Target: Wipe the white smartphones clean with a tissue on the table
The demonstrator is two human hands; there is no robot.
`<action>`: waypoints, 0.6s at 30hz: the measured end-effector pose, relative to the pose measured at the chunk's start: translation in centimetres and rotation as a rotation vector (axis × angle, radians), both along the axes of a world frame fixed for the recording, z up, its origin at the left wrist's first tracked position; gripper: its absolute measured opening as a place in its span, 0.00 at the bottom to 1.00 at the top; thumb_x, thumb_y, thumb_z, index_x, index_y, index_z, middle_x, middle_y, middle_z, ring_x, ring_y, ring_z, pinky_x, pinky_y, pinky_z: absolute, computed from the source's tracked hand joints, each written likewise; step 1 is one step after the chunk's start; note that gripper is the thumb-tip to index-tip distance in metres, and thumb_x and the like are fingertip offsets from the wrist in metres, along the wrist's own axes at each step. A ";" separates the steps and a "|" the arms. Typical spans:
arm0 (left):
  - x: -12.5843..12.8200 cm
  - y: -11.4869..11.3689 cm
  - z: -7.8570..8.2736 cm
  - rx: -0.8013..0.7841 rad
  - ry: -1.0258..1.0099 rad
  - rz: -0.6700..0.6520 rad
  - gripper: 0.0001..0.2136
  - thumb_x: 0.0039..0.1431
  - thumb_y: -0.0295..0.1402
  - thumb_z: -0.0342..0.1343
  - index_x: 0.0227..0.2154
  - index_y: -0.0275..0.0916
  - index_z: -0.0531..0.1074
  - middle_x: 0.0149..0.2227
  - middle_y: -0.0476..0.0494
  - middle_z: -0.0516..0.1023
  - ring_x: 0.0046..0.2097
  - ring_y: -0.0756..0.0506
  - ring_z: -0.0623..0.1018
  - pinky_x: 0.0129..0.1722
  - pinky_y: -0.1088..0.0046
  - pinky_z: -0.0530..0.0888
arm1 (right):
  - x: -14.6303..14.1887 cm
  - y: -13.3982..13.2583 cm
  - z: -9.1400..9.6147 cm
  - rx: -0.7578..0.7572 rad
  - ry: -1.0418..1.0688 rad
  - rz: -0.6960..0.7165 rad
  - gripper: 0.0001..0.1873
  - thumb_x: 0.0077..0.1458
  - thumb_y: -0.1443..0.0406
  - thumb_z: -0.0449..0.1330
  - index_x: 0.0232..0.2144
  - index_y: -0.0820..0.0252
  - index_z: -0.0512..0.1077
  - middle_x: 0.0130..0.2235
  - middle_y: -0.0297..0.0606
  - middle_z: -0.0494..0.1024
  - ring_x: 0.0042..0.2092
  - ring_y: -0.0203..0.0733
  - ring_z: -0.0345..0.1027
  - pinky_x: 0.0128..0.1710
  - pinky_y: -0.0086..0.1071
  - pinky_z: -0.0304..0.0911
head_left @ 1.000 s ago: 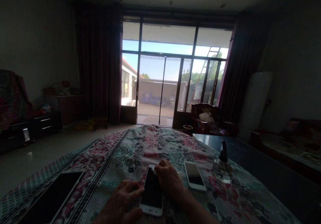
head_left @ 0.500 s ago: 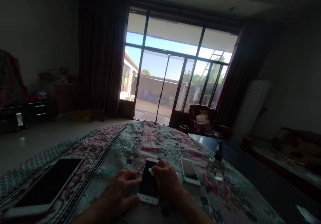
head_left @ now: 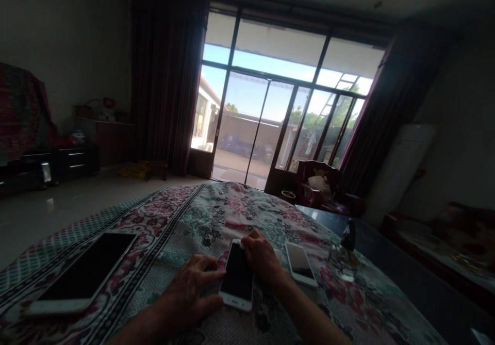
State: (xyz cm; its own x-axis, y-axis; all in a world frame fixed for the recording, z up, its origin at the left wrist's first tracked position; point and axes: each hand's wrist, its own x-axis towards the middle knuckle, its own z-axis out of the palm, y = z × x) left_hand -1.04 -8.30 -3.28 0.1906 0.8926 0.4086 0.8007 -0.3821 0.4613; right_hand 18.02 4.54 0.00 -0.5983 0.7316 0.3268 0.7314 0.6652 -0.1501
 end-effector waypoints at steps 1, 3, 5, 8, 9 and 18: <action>0.0 0.0 -0.1 0.003 0.004 -0.001 0.20 0.51 0.39 0.63 0.49 0.51 0.75 0.51 0.44 0.74 0.53 0.39 0.71 0.54 0.60 0.69 | 0.2 -0.4 0.0 0.002 0.001 0.014 0.14 0.63 0.68 0.49 0.33 0.59 0.75 0.41 0.40 0.72 0.44 0.39 0.64 0.45 0.28 0.55; -0.1 0.1 -0.2 0.004 0.008 -0.004 0.20 0.51 0.39 0.63 0.49 0.51 0.74 0.52 0.44 0.74 0.53 0.39 0.71 0.54 0.60 0.69 | 0.5 -1.4 -0.1 0.001 0.019 0.049 0.14 0.62 0.69 0.49 0.34 0.58 0.74 0.40 0.39 0.72 0.44 0.39 0.64 0.45 0.28 0.54; 0.0 0.0 -0.2 0.000 0.008 -0.004 0.20 0.51 0.38 0.63 0.49 0.52 0.74 0.51 0.45 0.74 0.52 0.39 0.71 0.54 0.60 0.70 | 0.8 -2.4 0.0 -0.013 0.041 0.090 0.13 0.60 0.70 0.49 0.35 0.57 0.74 0.40 0.38 0.71 0.44 0.39 0.63 0.46 0.28 0.54; 0.1 -0.1 -0.1 0.005 -0.005 0.006 0.21 0.50 0.37 0.63 0.49 0.51 0.74 0.51 0.45 0.74 0.52 0.40 0.72 0.54 0.61 0.70 | 1.2 -3.5 0.6 -0.052 0.003 0.127 0.13 0.57 0.72 0.51 0.36 0.56 0.74 0.42 0.37 0.71 0.44 0.40 0.62 0.46 0.30 0.53; 0.1 -0.1 -0.1 0.010 -0.010 0.006 0.21 0.50 0.37 0.63 0.49 0.51 0.74 0.51 0.44 0.74 0.52 0.40 0.72 0.54 0.61 0.70 | 1.3 -3.7 0.9 -0.064 -0.022 0.125 0.13 0.57 0.72 0.51 0.37 0.55 0.74 0.43 0.36 0.71 0.45 0.40 0.62 0.47 0.31 0.52; 0.1 -0.1 -0.1 -0.002 -0.013 0.004 0.21 0.49 0.37 0.63 0.49 0.52 0.74 0.50 0.45 0.74 0.52 0.39 0.71 0.53 0.61 0.69 | 2.0 -3.0 1.3 -0.156 0.000 0.171 0.16 0.64 0.66 0.47 0.38 0.53 0.75 0.40 0.36 0.70 0.40 0.36 0.64 0.39 0.26 0.55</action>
